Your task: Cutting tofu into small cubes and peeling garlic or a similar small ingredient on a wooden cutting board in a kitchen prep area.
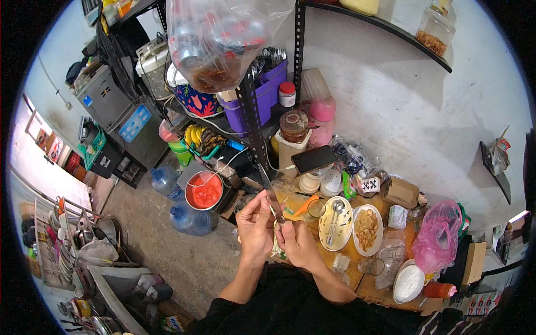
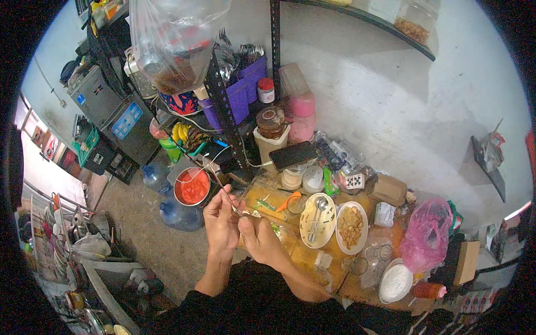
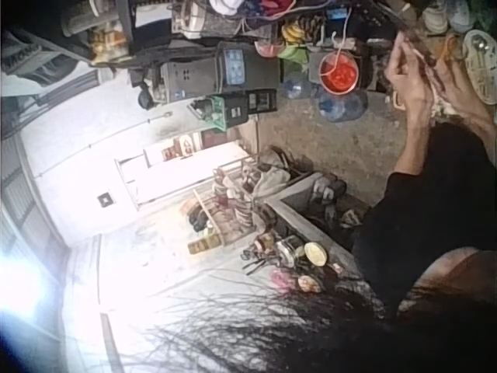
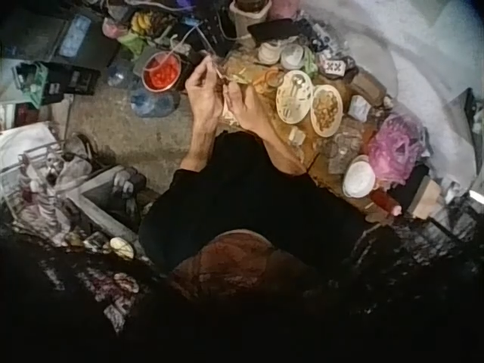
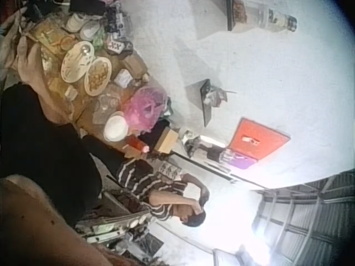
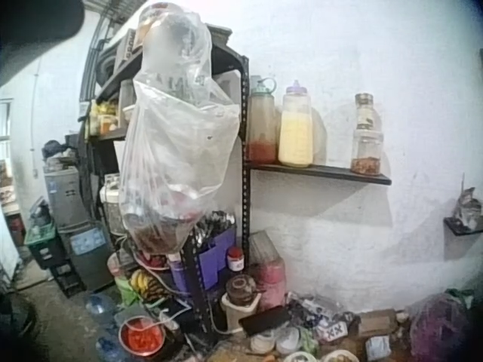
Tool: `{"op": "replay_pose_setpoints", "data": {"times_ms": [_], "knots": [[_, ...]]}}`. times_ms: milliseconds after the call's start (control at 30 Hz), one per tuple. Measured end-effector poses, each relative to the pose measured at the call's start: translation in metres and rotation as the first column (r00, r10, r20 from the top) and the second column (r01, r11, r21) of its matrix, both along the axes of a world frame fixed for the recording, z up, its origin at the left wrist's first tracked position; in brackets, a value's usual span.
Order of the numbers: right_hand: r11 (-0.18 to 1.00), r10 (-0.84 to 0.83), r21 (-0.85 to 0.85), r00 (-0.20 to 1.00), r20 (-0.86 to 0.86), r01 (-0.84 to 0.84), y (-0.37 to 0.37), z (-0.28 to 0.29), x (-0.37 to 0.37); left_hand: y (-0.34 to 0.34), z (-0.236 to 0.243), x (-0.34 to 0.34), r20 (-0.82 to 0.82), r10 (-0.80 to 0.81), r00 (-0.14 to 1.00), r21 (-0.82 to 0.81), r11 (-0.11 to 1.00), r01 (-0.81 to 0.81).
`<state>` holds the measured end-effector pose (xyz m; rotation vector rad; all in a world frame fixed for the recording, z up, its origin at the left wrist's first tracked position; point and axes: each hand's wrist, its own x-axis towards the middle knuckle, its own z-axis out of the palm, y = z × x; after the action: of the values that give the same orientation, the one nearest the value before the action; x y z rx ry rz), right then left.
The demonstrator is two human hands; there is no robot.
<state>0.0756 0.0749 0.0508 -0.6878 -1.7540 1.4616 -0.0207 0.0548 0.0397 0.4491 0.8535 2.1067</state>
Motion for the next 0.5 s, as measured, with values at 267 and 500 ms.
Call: {"op": "replay_pose_setpoints", "data": {"times_ms": [267, 500], "knots": [[1.0, -0.021, 0.009, 1.0, -0.019, 0.021, -0.004, -0.002, 0.001, -0.004, 0.0, 0.003, -0.032, -0.023, 0.999, 0.013, 1.0, 0.023], [0.997, 0.049, -0.061, 0.998, -0.036, -0.051, -0.003, -0.006, 0.007, -0.004, -0.001, 0.006, -0.066, 0.009, 0.998, -0.012, 1.0, -0.01]]}}
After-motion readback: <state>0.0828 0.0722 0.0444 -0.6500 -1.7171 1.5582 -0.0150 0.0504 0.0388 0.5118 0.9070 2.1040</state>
